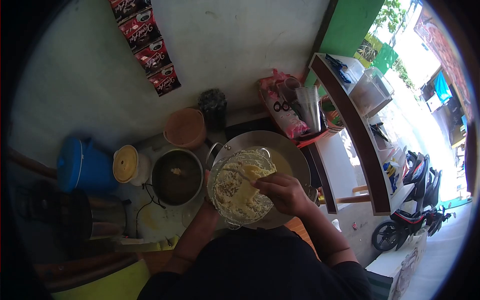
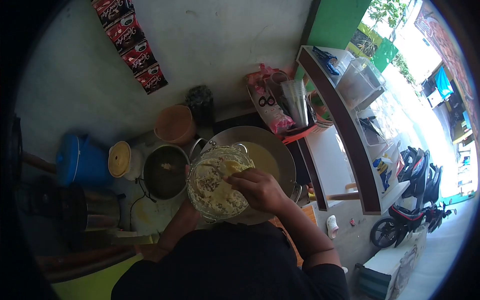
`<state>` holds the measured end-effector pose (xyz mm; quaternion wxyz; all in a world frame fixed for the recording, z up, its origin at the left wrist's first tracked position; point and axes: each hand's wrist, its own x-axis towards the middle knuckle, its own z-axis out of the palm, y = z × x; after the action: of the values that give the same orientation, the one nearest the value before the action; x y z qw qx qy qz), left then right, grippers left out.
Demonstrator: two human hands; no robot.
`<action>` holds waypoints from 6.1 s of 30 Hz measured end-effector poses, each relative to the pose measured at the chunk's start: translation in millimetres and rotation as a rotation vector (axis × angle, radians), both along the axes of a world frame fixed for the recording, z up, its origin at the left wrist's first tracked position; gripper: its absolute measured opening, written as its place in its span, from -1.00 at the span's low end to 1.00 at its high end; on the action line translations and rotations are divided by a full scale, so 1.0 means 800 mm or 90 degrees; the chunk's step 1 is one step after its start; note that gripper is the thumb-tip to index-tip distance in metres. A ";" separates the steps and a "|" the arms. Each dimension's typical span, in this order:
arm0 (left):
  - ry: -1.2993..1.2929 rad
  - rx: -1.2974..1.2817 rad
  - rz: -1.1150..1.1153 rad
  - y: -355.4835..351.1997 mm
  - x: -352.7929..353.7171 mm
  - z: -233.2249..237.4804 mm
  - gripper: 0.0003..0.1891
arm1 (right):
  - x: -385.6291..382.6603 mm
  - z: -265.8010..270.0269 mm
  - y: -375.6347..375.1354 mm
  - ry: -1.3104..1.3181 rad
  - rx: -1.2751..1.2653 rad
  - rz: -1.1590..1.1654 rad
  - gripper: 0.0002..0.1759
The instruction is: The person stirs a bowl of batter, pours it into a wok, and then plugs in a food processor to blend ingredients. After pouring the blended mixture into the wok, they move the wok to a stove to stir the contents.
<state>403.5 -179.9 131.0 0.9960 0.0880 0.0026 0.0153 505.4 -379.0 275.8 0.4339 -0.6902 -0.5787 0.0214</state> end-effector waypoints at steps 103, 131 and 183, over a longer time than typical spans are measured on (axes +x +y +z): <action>-0.053 -0.025 0.196 0.015 -0.053 -0.020 -0.13 | -0.003 -0.102 -0.063 -0.066 -0.058 -0.353 -0.86; 0.025 0.053 0.191 0.010 -0.041 -0.020 -0.20 | -0.058 -0.083 -0.025 0.780 0.084 -0.212 -0.79; -0.031 0.030 0.167 0.057 -0.045 -0.025 -0.12 | 0.063 -0.076 -0.087 0.802 0.181 -0.204 -0.72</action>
<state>367.3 -134.0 111.2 0.9829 0.1101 -0.0101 0.1475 556.2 -448.5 215.4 0.7739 -0.5590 -0.1019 0.2795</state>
